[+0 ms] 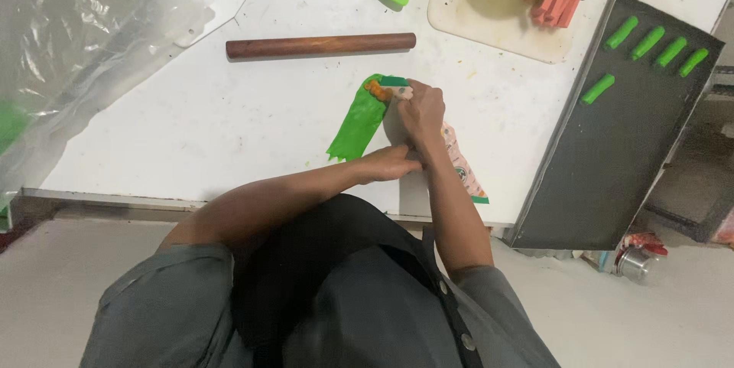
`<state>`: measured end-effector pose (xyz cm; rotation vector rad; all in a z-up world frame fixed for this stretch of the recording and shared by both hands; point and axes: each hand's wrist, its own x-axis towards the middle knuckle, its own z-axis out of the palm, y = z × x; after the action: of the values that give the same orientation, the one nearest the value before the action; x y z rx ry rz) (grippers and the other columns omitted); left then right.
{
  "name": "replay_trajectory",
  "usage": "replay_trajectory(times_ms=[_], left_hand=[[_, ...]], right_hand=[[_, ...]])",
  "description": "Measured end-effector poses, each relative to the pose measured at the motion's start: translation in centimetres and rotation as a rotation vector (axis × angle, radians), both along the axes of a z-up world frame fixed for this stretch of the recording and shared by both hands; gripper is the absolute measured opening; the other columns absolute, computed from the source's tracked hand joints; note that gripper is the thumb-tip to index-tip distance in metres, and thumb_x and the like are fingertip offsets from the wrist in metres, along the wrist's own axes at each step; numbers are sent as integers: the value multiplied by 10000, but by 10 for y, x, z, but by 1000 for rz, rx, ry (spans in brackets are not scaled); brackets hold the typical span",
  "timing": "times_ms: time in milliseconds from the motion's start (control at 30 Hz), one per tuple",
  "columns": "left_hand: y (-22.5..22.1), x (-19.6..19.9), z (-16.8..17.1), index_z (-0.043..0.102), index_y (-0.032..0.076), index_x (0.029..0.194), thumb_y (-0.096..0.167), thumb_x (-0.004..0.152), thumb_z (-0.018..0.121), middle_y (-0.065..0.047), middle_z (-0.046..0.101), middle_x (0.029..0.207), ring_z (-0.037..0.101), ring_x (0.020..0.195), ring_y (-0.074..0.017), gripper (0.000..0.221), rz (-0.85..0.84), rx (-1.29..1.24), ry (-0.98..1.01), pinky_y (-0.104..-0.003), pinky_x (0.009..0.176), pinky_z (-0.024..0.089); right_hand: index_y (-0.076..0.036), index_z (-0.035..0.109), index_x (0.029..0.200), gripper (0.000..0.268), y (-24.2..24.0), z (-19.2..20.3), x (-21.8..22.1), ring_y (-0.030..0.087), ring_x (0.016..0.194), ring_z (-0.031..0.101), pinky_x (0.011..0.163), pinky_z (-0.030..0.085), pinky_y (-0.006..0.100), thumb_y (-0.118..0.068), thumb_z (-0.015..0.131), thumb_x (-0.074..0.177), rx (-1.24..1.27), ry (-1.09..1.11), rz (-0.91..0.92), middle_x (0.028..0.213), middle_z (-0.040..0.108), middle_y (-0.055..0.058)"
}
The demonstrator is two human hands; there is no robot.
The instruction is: The person prepares bread by flattening green dough with a rolling pin, applying a filling from a piping bag, and rolling the dough into cylinders which are then placed on a baking sheet.
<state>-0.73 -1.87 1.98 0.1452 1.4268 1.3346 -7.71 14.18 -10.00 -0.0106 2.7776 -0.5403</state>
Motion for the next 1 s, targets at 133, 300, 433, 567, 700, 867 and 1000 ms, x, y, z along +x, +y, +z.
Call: replay_trajectory(times_ms=[133, 300, 433, 567, 700, 867, 1000], left_hand=[[13, 5, -24, 303, -195, 1504, 505, 1026, 452, -420, 431, 1487, 386, 1462, -512, 861, 6, -3, 9, -667, 1141, 367], [-1, -7, 15, 239, -147, 1556, 445, 1032, 419, -395, 319, 1578, 299, 1515, -483, 811, -35, -25, 6, -650, 1205, 279], [-4, 3, -13, 251, -150, 1556, 464, 1048, 447, -408, 346, 1557, 322, 1505, -489, 820, 5, -31, 78, -642, 1206, 266], [-18, -14, -34, 651, 46, 1204, 220, 942, 618, -150, 781, 994, 721, 1026, -418, 315, 250, -142, 591, -550, 911, 560], [-57, -71, -62, 709, 118, 981, 85, 1001, 561, -86, 725, 881, 727, 848, -218, 153, -30, -591, 1291, -257, 742, 570], [-43, -85, -89, 730, 88, 1002, 207, 927, 700, -87, 646, 878, 673, 866, -290, 144, -26, -540, 1417, -353, 671, 613], [-32, -95, -140, 721, 10, 893, 178, 917, 715, -96, 570, 956, 583, 974, -315, 169, -158, -536, 1366, -372, 680, 618]], right_hand=[[-164, 808, 987, 323, -2, -6, -1, 507, 752, 730, 697, 608, 633, -93, 602, 749, 82, -46, 12, 705, 703, 209], [-56, 737, 997, 302, 10, 3, 4, 470, 657, 722, 635, 582, 530, -32, 609, 725, -80, 150, 31, 655, 673, 232], [-72, 725, 981, 198, 30, 4, 15, 438, 643, 731, 564, 548, 507, -86, 692, 787, -72, 256, -11, 656, 678, 213], [-7, 716, 1075, 266, 40, 42, 25, 497, 723, 717, 618, 519, 579, -164, 688, 863, 93, 362, -168, 698, 670, 288], [-79, 598, 1124, 355, 99, 35, 16, 455, 755, 735, 662, 536, 537, -340, 767, 953, 184, 346, -371, 728, 688, 201], [-136, 403, 1497, 770, 55, 63, 11, 445, 1205, 529, 933, 465, 535, -282, 797, 851, 445, 261, -349, 1287, 541, 192], [-119, 709, 1067, 361, 25, -17, 20, 348, 1028, 686, 983, 473, 444, 93, 652, 781, -207, 405, 116, 987, 723, 121]])
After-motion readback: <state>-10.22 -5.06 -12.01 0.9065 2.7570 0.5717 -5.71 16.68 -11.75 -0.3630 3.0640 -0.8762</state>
